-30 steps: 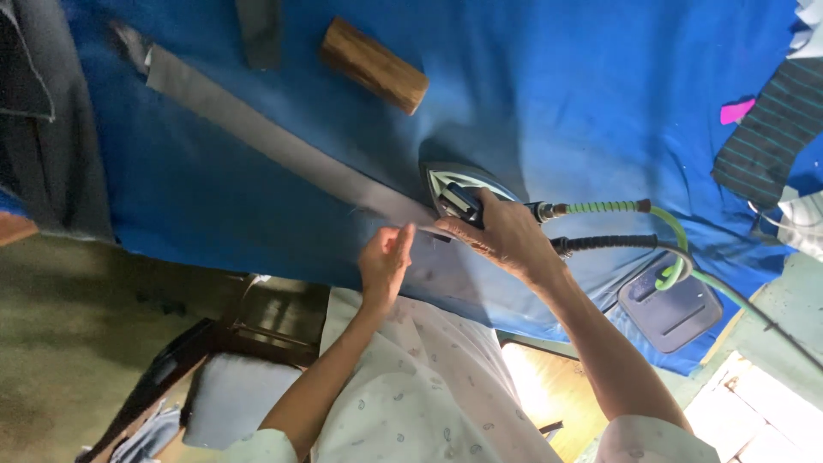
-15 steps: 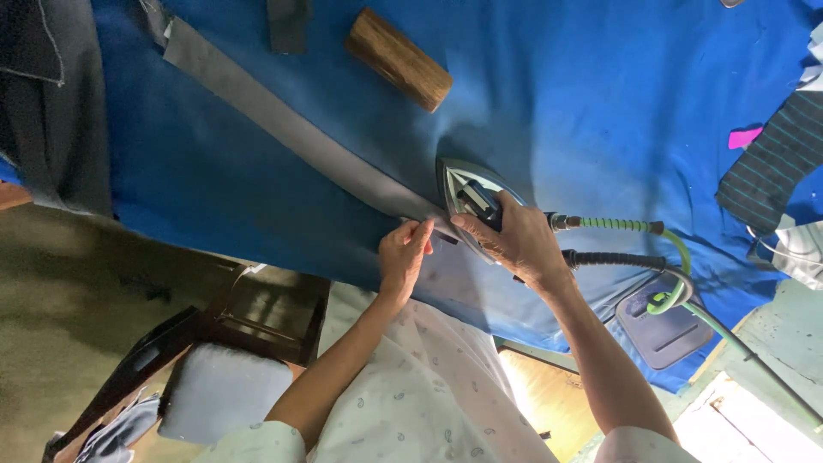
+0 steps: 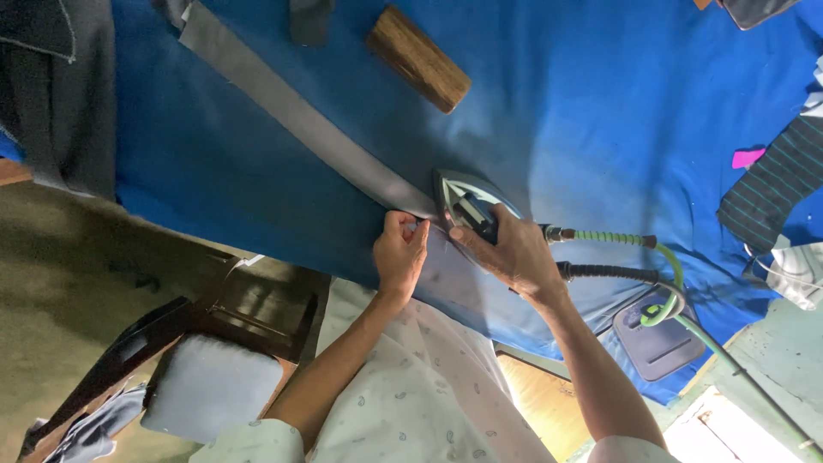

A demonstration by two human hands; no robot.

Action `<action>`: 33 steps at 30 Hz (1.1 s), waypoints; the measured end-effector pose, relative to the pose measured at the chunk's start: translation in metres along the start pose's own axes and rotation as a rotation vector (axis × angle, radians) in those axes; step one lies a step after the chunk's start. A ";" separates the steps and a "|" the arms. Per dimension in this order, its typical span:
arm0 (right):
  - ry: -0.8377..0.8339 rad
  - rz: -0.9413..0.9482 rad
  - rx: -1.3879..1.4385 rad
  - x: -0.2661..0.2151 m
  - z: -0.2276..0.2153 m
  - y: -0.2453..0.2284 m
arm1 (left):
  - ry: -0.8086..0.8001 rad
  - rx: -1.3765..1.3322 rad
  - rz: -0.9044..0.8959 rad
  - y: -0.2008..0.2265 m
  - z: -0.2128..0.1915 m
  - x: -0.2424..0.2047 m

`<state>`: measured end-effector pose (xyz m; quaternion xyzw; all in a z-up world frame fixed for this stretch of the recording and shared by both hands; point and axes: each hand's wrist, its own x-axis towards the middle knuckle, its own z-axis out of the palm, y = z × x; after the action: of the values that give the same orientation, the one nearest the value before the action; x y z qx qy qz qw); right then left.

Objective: The person is ironing long strips of fabric on a padded surface using an electric iron.

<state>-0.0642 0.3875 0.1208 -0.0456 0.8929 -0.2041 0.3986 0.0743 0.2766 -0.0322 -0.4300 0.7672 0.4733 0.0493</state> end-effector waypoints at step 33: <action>0.085 0.170 0.047 -0.012 0.011 -0.031 | -0.113 -0.084 -0.130 0.005 -0.018 0.024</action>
<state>-0.0502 0.3588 0.1353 0.0482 0.9048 -0.1920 0.3771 0.0618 0.2488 -0.0303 -0.4532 0.7130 0.5246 0.1052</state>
